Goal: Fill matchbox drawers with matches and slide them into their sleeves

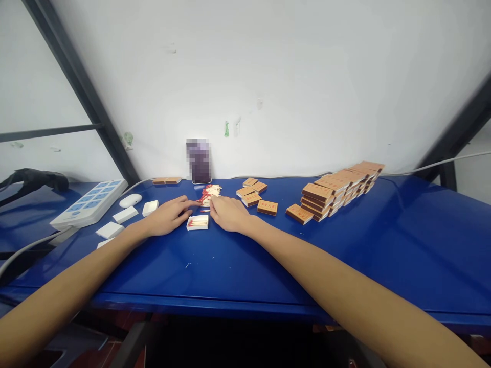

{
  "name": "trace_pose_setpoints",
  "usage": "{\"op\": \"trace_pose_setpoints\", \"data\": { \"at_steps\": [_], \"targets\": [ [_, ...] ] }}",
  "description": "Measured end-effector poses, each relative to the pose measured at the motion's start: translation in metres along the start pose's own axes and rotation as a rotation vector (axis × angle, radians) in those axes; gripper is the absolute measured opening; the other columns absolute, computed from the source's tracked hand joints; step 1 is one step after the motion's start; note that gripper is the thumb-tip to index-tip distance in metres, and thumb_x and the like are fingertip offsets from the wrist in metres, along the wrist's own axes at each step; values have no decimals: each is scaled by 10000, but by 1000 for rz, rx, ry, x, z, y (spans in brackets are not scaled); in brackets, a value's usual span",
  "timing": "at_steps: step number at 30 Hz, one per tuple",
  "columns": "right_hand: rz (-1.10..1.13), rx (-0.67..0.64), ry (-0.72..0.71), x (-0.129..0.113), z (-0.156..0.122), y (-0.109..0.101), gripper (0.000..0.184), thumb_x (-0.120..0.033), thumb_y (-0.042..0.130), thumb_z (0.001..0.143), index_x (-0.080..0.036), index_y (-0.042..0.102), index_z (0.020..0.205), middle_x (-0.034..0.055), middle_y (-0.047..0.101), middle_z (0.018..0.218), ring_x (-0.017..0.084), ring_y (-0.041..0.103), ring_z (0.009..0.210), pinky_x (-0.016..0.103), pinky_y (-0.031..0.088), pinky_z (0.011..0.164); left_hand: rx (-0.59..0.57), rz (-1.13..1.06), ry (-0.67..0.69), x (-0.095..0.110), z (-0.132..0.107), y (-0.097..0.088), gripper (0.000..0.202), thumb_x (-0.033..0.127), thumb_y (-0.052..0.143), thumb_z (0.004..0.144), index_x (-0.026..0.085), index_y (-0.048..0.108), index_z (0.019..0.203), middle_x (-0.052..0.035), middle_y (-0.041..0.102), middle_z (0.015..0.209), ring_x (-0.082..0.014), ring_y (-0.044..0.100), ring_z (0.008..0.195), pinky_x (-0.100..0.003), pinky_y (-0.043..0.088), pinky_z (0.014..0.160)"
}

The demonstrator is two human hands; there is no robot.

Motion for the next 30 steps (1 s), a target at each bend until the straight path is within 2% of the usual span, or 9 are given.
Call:
{"op": "trace_pose_setpoints", "data": {
  "at_steps": [8, 16, 26, 30],
  "targets": [
    [-5, -12, -9, -4, -1, -3, 209, -269, 327, 996, -196, 517, 950, 88, 673, 1042, 207, 628, 891, 290, 342, 656, 54, 12, -35, 2, 0, -5, 322, 367, 404, 955, 210, 618, 1138, -56, 537, 929, -191, 550, 808, -328, 431, 736],
    [22, -3, -37, -2, -1, -2, 154, -268, 375, 987, -211, 517, 976, 61, 669, 1040, 200, 620, 902, 282, 336, 653, 77, 18, -63, 1, 2, -6, 283, 397, 424, 949, 202, 626, 981, -44, 542, 858, -183, 540, 761, -308, 405, 684],
    [9, -7, -40, -3, -2, -2, 169, -269, 359, 988, -212, 513, 948, 58, 672, 1029, 192, 615, 850, 281, 313, 625, 97, -34, -103, 3, 5, -5, 243, 365, 443, 938, 196, 616, 938, -27, 540, 794, -188, 540, 774, -308, 383, 682],
    [11, -12, -32, -4, -1, -2, 155, -263, 377, 978, -203, 515, 942, 69, 673, 1025, 193, 618, 852, 281, 323, 633, 101, -55, -70, 4, 8, -3, 246, 329, 435, 940, 208, 617, 1053, -22, 549, 787, -191, 539, 792, -314, 389, 708]
  ]
}}
Point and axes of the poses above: each hand's wrist, its own z-axis towards the middle knuckle, its own y-axis out of the palm, x = y × z, the point moved 3 cm from there along z, towards the middle knuckle
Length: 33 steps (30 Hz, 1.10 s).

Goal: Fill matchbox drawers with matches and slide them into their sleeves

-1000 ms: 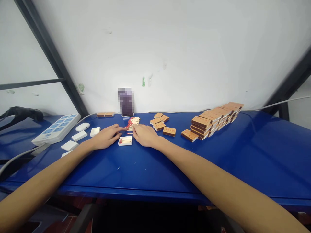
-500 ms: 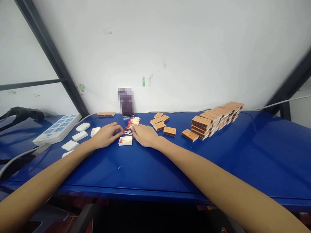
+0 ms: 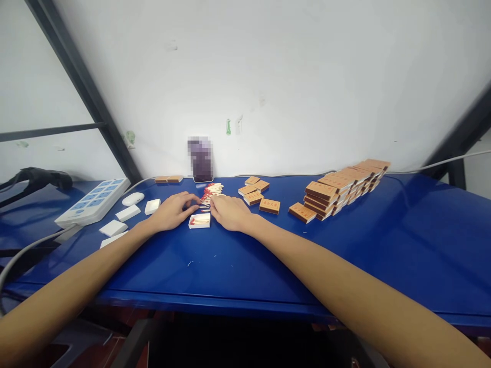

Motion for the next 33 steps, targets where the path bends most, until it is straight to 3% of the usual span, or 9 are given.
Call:
{"op": "trace_pose_setpoints", "data": {
  "at_steps": [4, 13, 27, 33],
  "targets": [
    [8, 13, -1, 0, 0, 0, 159, -268, 385, 976, -198, 527, 968, 73, 676, 1026, 199, 620, 876, 284, 331, 651, 10, -15, 15, 0, 0, -1, 273, 317, 435, 942, 214, 595, 1138, -15, 551, 782, -188, 536, 787, -314, 390, 718],
    [69, 27, -17, 6, 1, 1, 89, -229, 437, 915, -221, 525, 902, 13, 675, 910, 173, 586, 782, 271, 273, 586, 2, 33, -44, -4, -1, -2, 199, 343, 473, 919, 194, 605, 929, -29, 558, 781, -192, 539, 765, -311, 368, 667],
    [70, 19, -28, 8, 1, 6, 153, -254, 379, 978, -207, 516, 929, 45, 669, 987, 190, 600, 866, 282, 300, 631, -35, -7, -27, -3, -3, 0, 149, 268, 441, 911, 190, 567, 922, -34, 577, 840, -185, 541, 774, -307, 399, 687],
    [55, 7, -35, 6, 0, 3, 124, -234, 395, 967, -212, 509, 921, 44, 665, 993, 185, 593, 860, 280, 303, 629, -41, -14, -57, -3, -3, 0, 173, 310, 430, 932, 198, 562, 932, -30, 577, 822, -193, 544, 785, -312, 398, 686]
  ]
}}
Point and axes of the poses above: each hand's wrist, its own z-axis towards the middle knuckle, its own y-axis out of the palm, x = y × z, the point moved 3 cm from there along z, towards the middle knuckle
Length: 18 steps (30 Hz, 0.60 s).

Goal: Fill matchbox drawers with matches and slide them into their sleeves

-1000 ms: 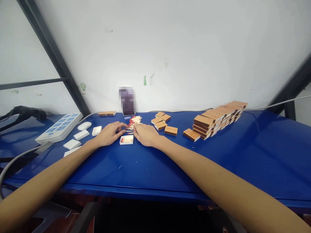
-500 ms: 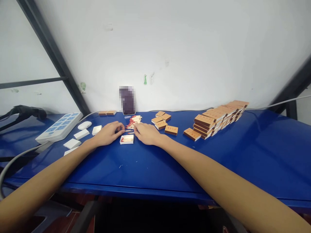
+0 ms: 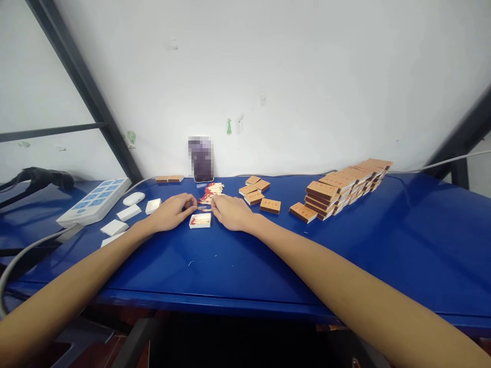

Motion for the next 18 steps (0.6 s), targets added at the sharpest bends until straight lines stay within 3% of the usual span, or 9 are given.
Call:
{"op": "trace_pose_setpoints", "data": {
  "at_steps": [18],
  "targets": [
    [-48, -14, -16, 0, 0, 2, 163, -257, 344, 991, -210, 492, 944, 59, 652, 1013, 193, 597, 864, 289, 322, 642, 19, 12, -12, -7, 0, 5, 223, 338, 346, 966, 191, 512, 951, -70, 620, 959, -212, 579, 872, -358, 435, 774]
  ]
}}
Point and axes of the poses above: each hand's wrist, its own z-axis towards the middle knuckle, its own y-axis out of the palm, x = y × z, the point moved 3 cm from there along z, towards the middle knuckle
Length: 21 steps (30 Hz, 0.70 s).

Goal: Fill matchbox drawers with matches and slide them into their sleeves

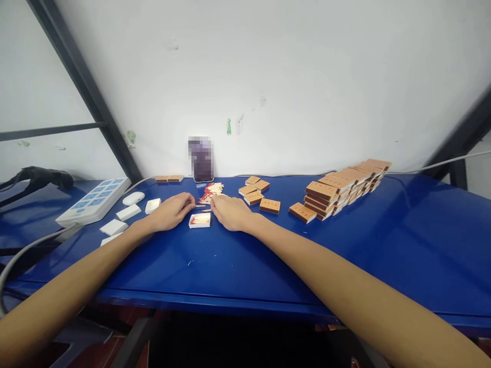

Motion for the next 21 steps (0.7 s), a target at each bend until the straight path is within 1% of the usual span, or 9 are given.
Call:
{"op": "trace_pose_setpoints", "data": {
  "at_steps": [4, 9, 14, 21],
  "targets": [
    [-8, -10, -5, -1, 0, -1, 155, -257, 354, 991, -208, 492, 942, 59, 653, 1013, 190, 595, 848, 285, 312, 622, 2, 3, -3, -2, 0, 0, 225, 344, 337, 969, 193, 501, 940, -67, 627, 938, -211, 581, 848, -351, 426, 749],
    [-29, -24, -9, -1, 2, -1, 189, -266, 322, 1002, -203, 492, 948, 73, 656, 1013, 201, 600, 840, 296, 316, 626, -9, 7, 1, -1, -1, -4, 235, 351, 311, 979, 197, 486, 957, -66, 641, 926, -216, 590, 808, -343, 409, 712],
    [-28, -33, 6, -1, 1, -1, 192, -255, 315, 1002, -199, 497, 984, 86, 659, 1024, 215, 614, 865, 303, 340, 641, 25, 18, -9, 4, -4, -10, 245, 358, 296, 990, 201, 484, 997, -53, 638, 859, -210, 586, 729, -329, 381, 653],
    [24, -14, 46, 0, 2, -1, 234, -293, 296, 1012, -189, 506, 1009, 95, 666, 1052, 225, 622, 898, 311, 369, 682, 35, 13, 8, 5, -4, -12, 221, 357, 289, 996, 209, 453, 974, -43, 623, 857, -206, 586, 739, -322, 376, 663]
  ]
}}
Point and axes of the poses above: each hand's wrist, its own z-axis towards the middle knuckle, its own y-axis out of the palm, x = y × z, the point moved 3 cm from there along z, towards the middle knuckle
